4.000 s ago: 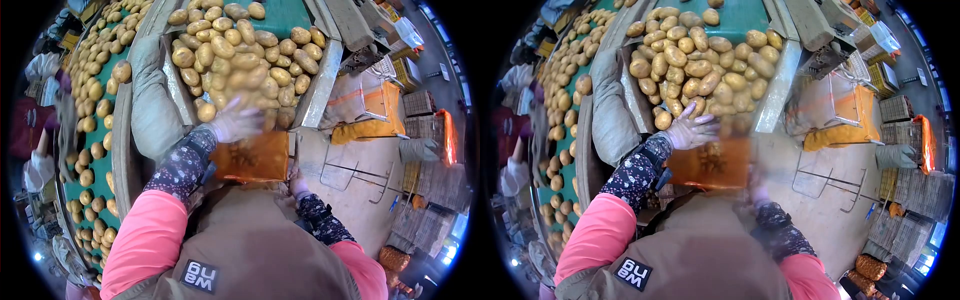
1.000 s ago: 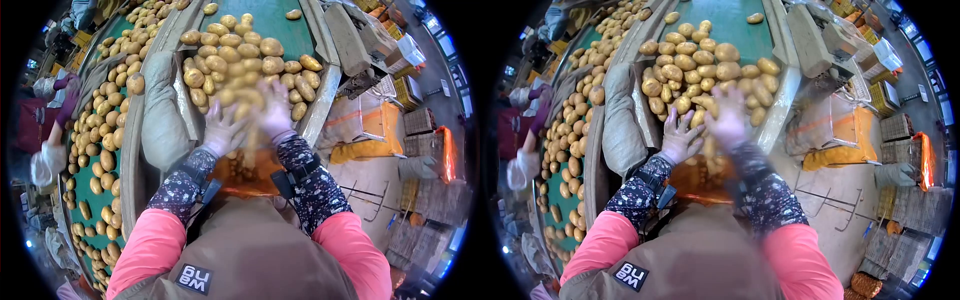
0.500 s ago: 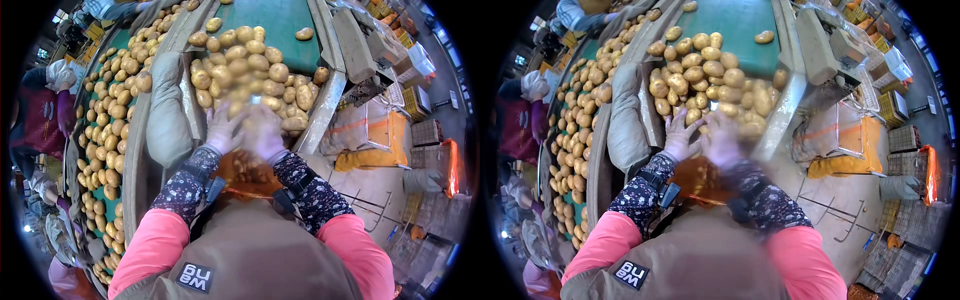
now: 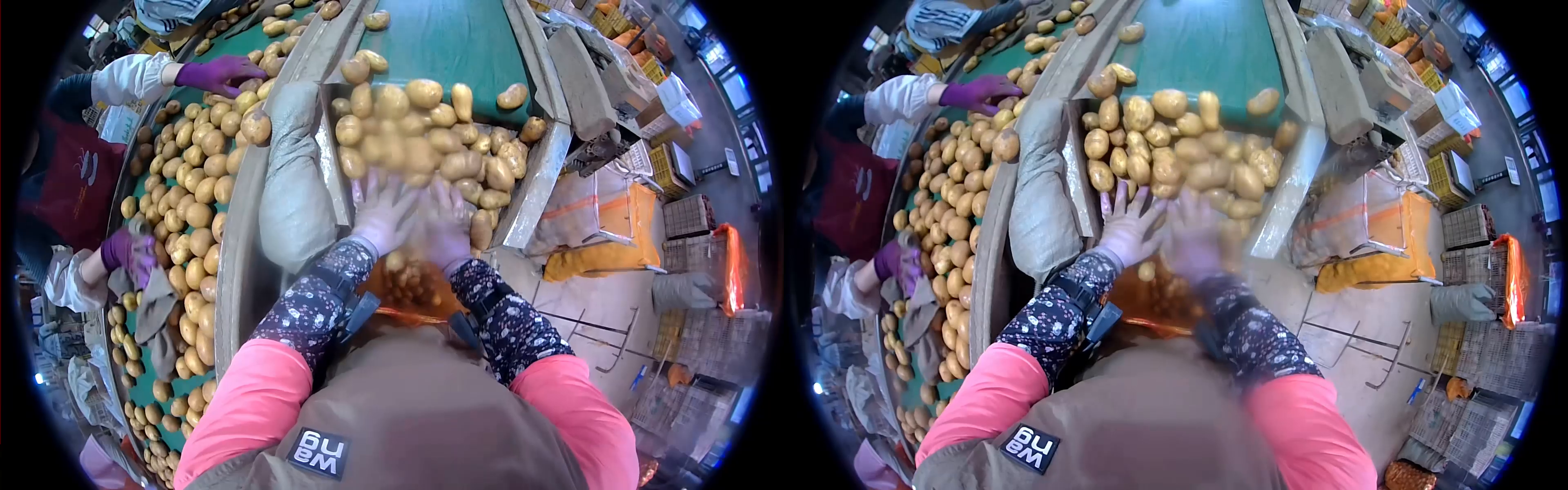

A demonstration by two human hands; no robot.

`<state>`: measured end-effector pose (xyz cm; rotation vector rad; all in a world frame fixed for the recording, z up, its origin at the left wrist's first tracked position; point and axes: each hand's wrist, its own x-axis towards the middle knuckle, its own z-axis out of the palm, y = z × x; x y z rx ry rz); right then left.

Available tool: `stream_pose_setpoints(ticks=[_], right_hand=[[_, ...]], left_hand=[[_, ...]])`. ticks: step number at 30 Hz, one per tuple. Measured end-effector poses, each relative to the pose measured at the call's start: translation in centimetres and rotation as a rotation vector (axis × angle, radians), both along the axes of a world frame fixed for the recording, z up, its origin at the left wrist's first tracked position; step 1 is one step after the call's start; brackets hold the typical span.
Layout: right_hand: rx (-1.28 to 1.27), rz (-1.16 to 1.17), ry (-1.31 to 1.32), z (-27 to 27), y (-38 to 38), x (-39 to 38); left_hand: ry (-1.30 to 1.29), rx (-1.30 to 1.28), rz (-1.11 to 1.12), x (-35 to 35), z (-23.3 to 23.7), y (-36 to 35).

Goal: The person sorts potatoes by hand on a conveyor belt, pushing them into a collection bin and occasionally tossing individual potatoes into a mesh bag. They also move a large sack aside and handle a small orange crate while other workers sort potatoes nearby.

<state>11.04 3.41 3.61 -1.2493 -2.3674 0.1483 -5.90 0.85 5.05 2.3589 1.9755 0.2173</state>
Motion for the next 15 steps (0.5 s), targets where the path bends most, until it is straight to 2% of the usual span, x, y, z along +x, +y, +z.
stream_pose_setpoints(ticks=[1, 4, 5, 7, 8, 10, 11, 13, 14, 15], right_hand=[[-0.015, -0.006, -0.045, 0.5, -0.6, 0.0], [0.052, 0.026, 0.106, 5.2, -0.7, 0.7], [0.134, -0.046, 0.122, 6.5, 0.5, 1.2], [0.288, -0.203, 0.153, 8.0, 3.7, 2.2], [0.145, -0.157, 0.121, 7.4, 3.8, 2.5], [-0.127, -0.045, 0.047, 4.5, 1.4, 2.3], [-0.012, -0.039, -0.046, 1.6, -1.2, 1.8], [0.094, -0.051, -0.025, -0.4, -6.1, 1.6], [0.147, -0.057, -0.013, -0.8, -7.9, 1.5], [0.096, -0.022, 0.011, -0.1, -9.1, 1.6]], left_hand=[[-0.001, -0.032, -0.008, -0.1, -0.1, -0.5], [0.074, -0.068, -0.068, 0.6, 0.2, -1.9], [0.113, -0.070, -0.094, 1.1, 0.2, -1.9], [0.080, 0.133, -0.176, 1.7, -1.1, -2.0], [0.062, 0.235, -0.216, 1.6, -2.5, -2.7], [0.023, 0.357, -0.151, 1.9, -3.8, -5.1], [-0.017, 0.416, -0.100, 2.0, -4.2, -6.1], [-0.108, 0.468, 0.000, 2.1, -3.4, -7.9], [-0.092, 0.391, 0.015, 1.8, -3.0, -8.6], [-0.076, 0.314, 0.030, 1.5, -2.8, -9.2]])
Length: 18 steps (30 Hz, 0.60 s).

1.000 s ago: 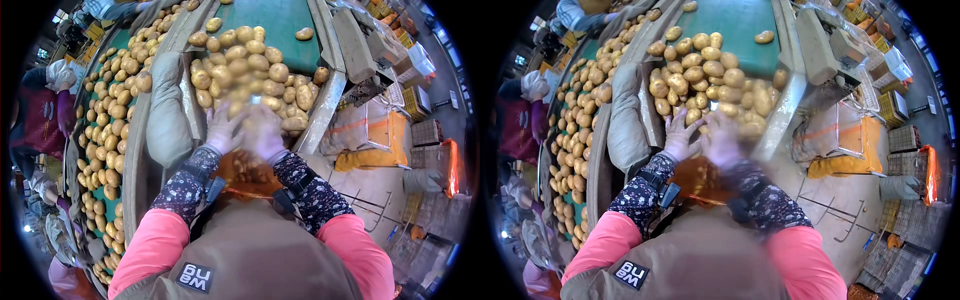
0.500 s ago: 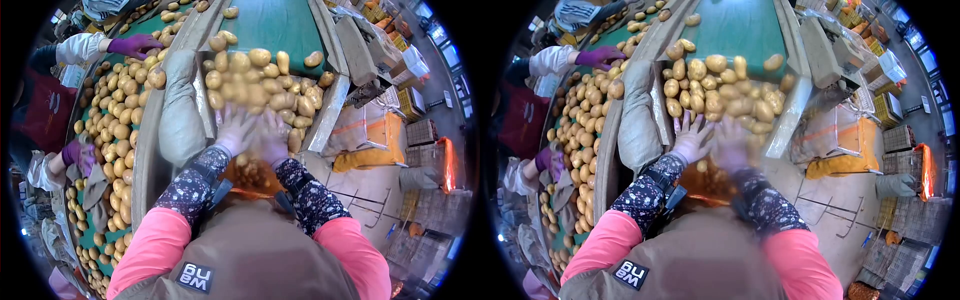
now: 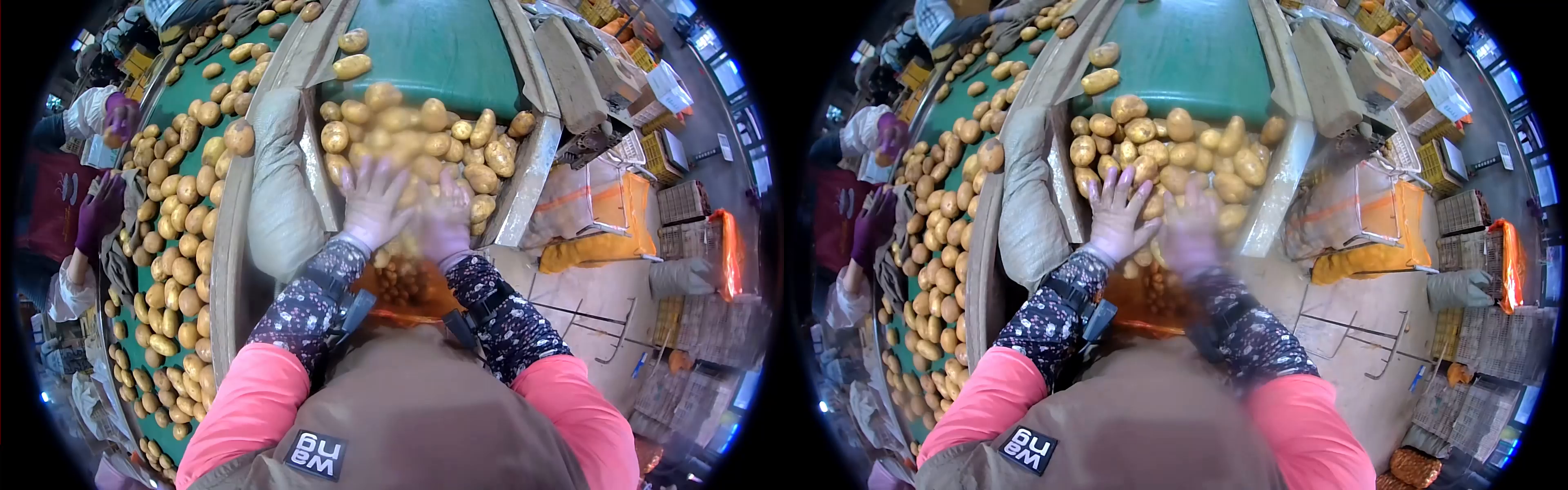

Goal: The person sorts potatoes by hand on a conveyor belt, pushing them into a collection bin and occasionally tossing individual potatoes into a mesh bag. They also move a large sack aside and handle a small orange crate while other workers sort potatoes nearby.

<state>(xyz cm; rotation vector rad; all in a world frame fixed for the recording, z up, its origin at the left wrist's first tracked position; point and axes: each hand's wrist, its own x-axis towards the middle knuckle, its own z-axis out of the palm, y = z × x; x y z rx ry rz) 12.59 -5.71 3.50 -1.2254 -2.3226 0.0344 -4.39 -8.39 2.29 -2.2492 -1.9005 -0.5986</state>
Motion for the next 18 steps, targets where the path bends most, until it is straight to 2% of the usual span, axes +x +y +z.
stream_pose_setpoints(ticks=[1, 4, 6, 9, 10, 13, 17, 18], right_hand=[[-0.028, 0.012, -0.008, -0.1, -0.8, 0.0], [-0.069, -0.013, -0.011, 0.0, -0.5, 0.3], [-0.047, -0.092, 0.019, 0.5, 2.1, 1.2], [-0.140, -0.207, 0.132, 3.8, 6.7, 4.0], [-0.345, -0.176, 0.066, 5.0, 7.2, 4.5], [-0.277, -0.119, -0.099, 2.6, 6.7, 3.8], [-0.148, -0.114, -0.050, -0.2, 5.1, 2.9], [-0.177, -0.066, -0.124, -0.1, 4.9, 3.0]], left_hand=[[0.012, -0.078, 0.014, -0.2, 0.1, -0.6], [-0.016, -0.061, 0.022, -0.4, -0.4, -1.4], [-0.005, -0.031, 0.014, 0.1, -0.7, -1.0], [0.070, -0.084, -0.085, 2.3, -1.2, -1.4], [0.040, -0.081, -0.081, 2.9, -1.1, -1.5], [-0.031, -0.080, -0.030, 4.0, -0.2, -0.9], [-0.176, -0.036, 0.274, 4.0, 2.1, 3.6], [-0.141, -0.148, 0.330, 3.8, 1.9, 4.8]])
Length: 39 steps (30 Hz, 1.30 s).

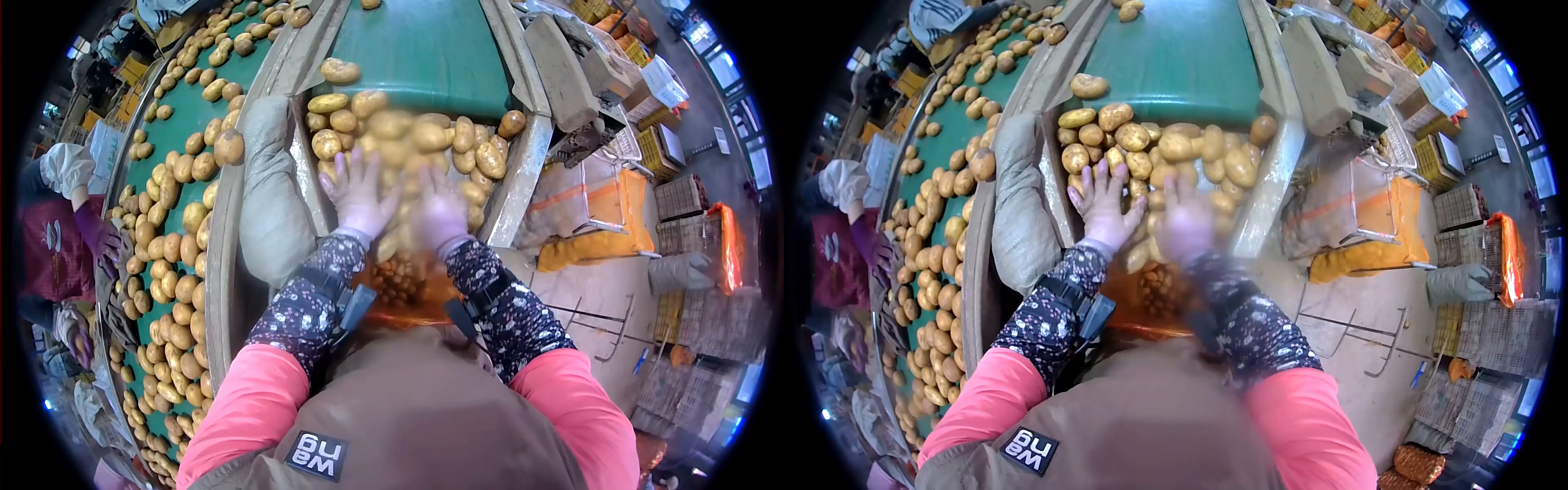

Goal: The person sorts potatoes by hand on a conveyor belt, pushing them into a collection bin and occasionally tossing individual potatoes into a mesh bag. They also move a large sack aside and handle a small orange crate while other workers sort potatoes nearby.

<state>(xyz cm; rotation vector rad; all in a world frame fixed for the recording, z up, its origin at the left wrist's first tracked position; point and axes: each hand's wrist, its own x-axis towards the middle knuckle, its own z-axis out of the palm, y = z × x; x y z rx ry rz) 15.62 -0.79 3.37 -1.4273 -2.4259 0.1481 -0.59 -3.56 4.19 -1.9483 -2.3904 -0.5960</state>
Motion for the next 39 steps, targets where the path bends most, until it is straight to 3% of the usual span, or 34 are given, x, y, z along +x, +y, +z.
stream_pose_setpoints(ticks=[2, 5, 6, 9, 12, 15, 16, 19, 20, 23, 26, 31, 35, 36, 39], right_hand=[[-0.070, 0.103, -0.139, 0.2, 0.0, 0.5], [-0.185, 0.035, 0.346, 0.6, 2.7, 0.7], [-0.035, 0.006, 0.419, 2.2, 4.1, 0.7], [-0.061, -0.106, 0.413, 3.9, 9.2, 0.8], [-0.282, -0.132, 0.211, 2.4, 12.2, -0.2], [-0.170, 0.043, 0.252, 2.0, 11.4, -0.6], [-0.450, 0.088, 0.099, 3.7, 11.4, -1.0], [-0.275, 0.063, 0.097, 1.2, 8.9, -1.2], [-0.315, 0.059, 0.101, 0.8, 8.6, -1.4], [-0.346, 0.084, 0.060, -0.3, 8.7, -1.5], [-0.442, 0.054, 0.450, 1.7, 9.0, -1.2], [-0.025, 0.148, 0.464, 5.1, 12.4, -4.9], [0.142, 0.324, 0.337, 4.5, 12.2, -9.9], [0.100, 0.345, 0.293, 3.4, 11.8, -10.4], [0.070, 0.355, 0.172, 0.1, 9.6, -10.2]], left_hand=[[0.069, -0.061, -0.029, -0.3, -0.3, 0.8], [0.114, -0.143, -0.072, -0.7, 0.5, 1.0], [0.106, -0.151, -0.078, -0.6, 0.7, 1.2], [0.095, -0.149, -0.115, -0.4, 1.2, 1.2], [0.126, -0.100, -0.198, -0.6, 0.8, 0.6], [0.195, -0.187, -0.327, -0.7, -0.1, -0.2], [0.161, -0.171, -0.383, -0.8, -0.5, -0.2], [0.001, -0.037, -0.415, -1.0, -2.1, -0.1], [0.036, 0.091, -0.373, -0.9, -2.4, 0.4], [0.008, 0.126, -0.166, 0.1, -1.2, 2.6], [-0.018, -0.039, -0.208, 0.0, -1.1, 2.7], [-0.139, -0.313, -0.357, -0.1, 1.0, 2.4], [0.263, -0.618, -0.495, 1.4, 1.4, 1.7], [0.366, -0.277, -0.557, 0.9, -2.4, 0.3], [0.293, -0.474, -0.585, 1.2, -1.4, -0.2]])
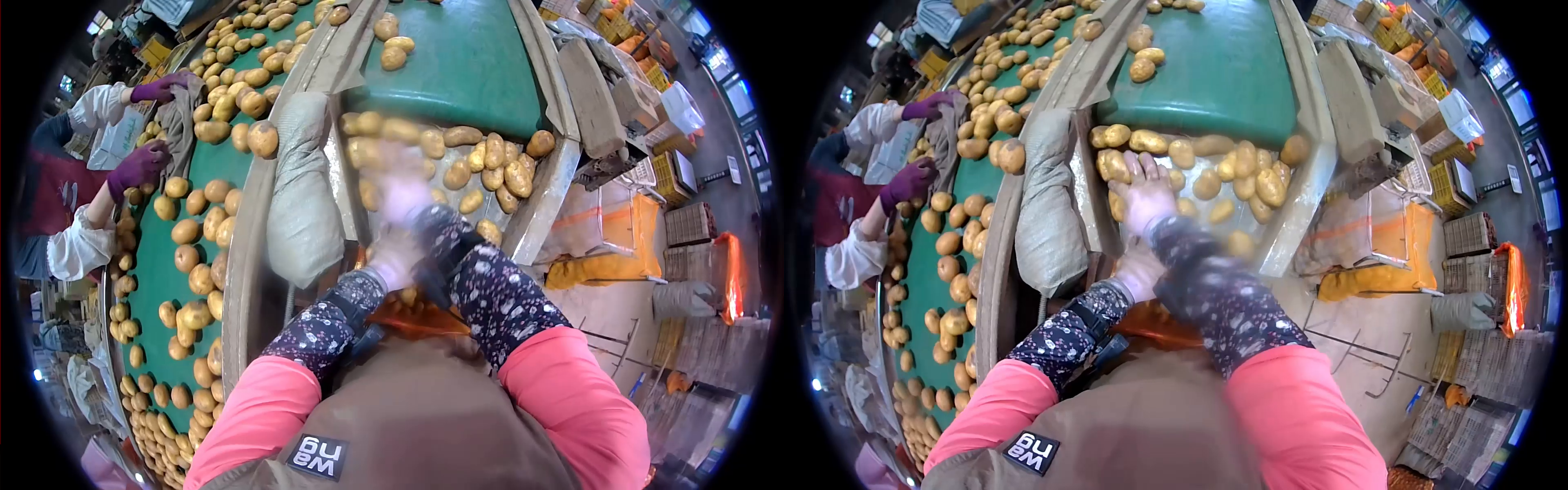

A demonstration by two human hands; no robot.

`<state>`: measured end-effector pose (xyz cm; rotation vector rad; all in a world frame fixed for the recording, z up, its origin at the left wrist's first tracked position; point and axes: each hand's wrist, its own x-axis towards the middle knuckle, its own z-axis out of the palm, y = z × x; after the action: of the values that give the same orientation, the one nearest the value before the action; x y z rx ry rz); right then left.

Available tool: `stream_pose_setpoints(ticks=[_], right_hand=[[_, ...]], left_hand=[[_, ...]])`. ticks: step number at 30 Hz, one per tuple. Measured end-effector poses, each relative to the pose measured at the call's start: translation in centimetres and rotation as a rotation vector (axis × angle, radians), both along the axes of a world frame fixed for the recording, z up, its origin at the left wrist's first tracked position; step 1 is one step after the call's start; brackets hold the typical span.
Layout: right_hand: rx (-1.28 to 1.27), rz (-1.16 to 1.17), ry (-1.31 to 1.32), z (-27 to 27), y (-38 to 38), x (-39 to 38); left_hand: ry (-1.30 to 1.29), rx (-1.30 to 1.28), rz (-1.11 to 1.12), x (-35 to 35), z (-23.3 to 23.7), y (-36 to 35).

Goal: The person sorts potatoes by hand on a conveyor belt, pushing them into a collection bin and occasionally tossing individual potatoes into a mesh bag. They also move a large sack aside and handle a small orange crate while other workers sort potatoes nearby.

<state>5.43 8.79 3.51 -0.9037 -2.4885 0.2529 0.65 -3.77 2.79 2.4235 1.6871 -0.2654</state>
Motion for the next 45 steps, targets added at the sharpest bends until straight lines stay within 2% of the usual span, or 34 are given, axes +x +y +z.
stream_pose_setpoints(ticks=[2, 3, 4, 5, 7, 9, 10, 11, 12, 14, 15, 18, 19, 20, 22, 25, 28, 29, 32, 35, 38, 41, 45], right_hand=[[0.112, -0.074, -0.048, -0.7, -1.9, 0.9], [0.189, -0.136, -0.055, -1.9, -2.5, 1.5], [0.263, -0.201, -0.063, -2.5, -3.2, 2.1], [0.154, -0.106, -0.104, -2.8, -2.9, 4.0], [-0.036, -0.009, -0.229, -1.3, -2.3, 5.8], [-0.112, -0.167, -0.096, 1.0, -0.1, 8.3], [-0.149, -0.246, -0.028, 2.0, 1.2, 9.5], [-0.063, -0.438, 0.000, 2.7, 2.4, 10.4], [0.024, -0.628, 0.029, 3.4, 3.7, 11.2], [-0.209, -0.869, -0.120, 4.6, 6.1, 12.9], [-0.372, -0.825, -0.018, 4.6, 6.5, 13.6], [-0.384, -0.857, -0.244, 3.0, 5.9, 12.8], [-0.302, -0.885, -0.332, 3.4, 5.2, 12.1], [-0.361, -0.850, -0.415, 3.9, 4.2, 12.0], [-0.294, -0.710, -0.364, 5.1, 1.7, 11.4], [-0.142, -0.638, -0.220, 3.3, -0.8, 9.9], [-0.481, -0.536, -0.289, 2.5, -0.7, 9.5], [-0.288, -0.504, -0.163, 0.3, -1.2, 9.9], [-0.428, -0.289, 0.060, 0.2, -0.3, 10.7], [-0.461, -0.352, 0.161, 2.5, 1.5, 9.7], [-0.157, -0.250, 0.196, 2.2, 3.8, 7.0], [-0.216, -0.324, 0.095, 1.8, 3.6, 4.4], [0.015, -0.361, 0.016, 1.6, 3.8, 3.0]], left_hand=[[-0.108, -0.056, 0.003, -0.1, 1.8, -0.2], [-0.141, -0.023, -0.052, -0.5, 2.3, 0.1], [-0.219, 0.090, -0.091, -0.8, 0.7, 0.1], [-0.290, 0.205, -0.133, -1.0, -0.8, 0.2], [-0.166, 0.431, -0.240, -1.0, -0.7, 0.4], [-0.195, 0.511, -0.195, -0.9, -0.7, 0.9], [-0.286, 0.479, -0.093, -0.8, -0.8, 1.6], [-0.375, 0.445, 0.008, -0.9, -1.0, 2.3], [-0.338, 0.412, 0.038, -1.2, -1.2, 2.8], [-0.257, 0.348, 0.084, -2.3, -1.6, 3.6], [-0.223, 0.324, 0.068, -2.5, -1.8, 3.8], [-0.221, 0.352, 0.058, -2.3, -2.7, 3.2], [-0.230, 0.335, 0.035, -2.1, -2.3, 2.8], [-0.239, 0.318, 0.011, -2.0, -1.9, 2.4], [-0.288, 0.326, -0.069, -1.8, -1.6, 2.6], [-0.350, 0.397, -0.225, -1.9, -1.7, 3.4], [-0.413, 0.358, -0.221, -1.5, -1.5, 4.1], [-0.393, 0.354, -0.224, -1.4, -1.2, 4.1], [-0.321, 0.339, -0.248, -2.3, -0.8, 3.5], [-0.295, 0.329, -0.283, -2.8, -1.2, 2.9], [-0.301, 0.296, -0.272, -2.6, -0.6, 2.9], [-0.289, 0.320, -0.264, -2.1, -0.4, 2.3], [-0.250, 0.272, -0.220, -1.3, 2.6, 2.1]])
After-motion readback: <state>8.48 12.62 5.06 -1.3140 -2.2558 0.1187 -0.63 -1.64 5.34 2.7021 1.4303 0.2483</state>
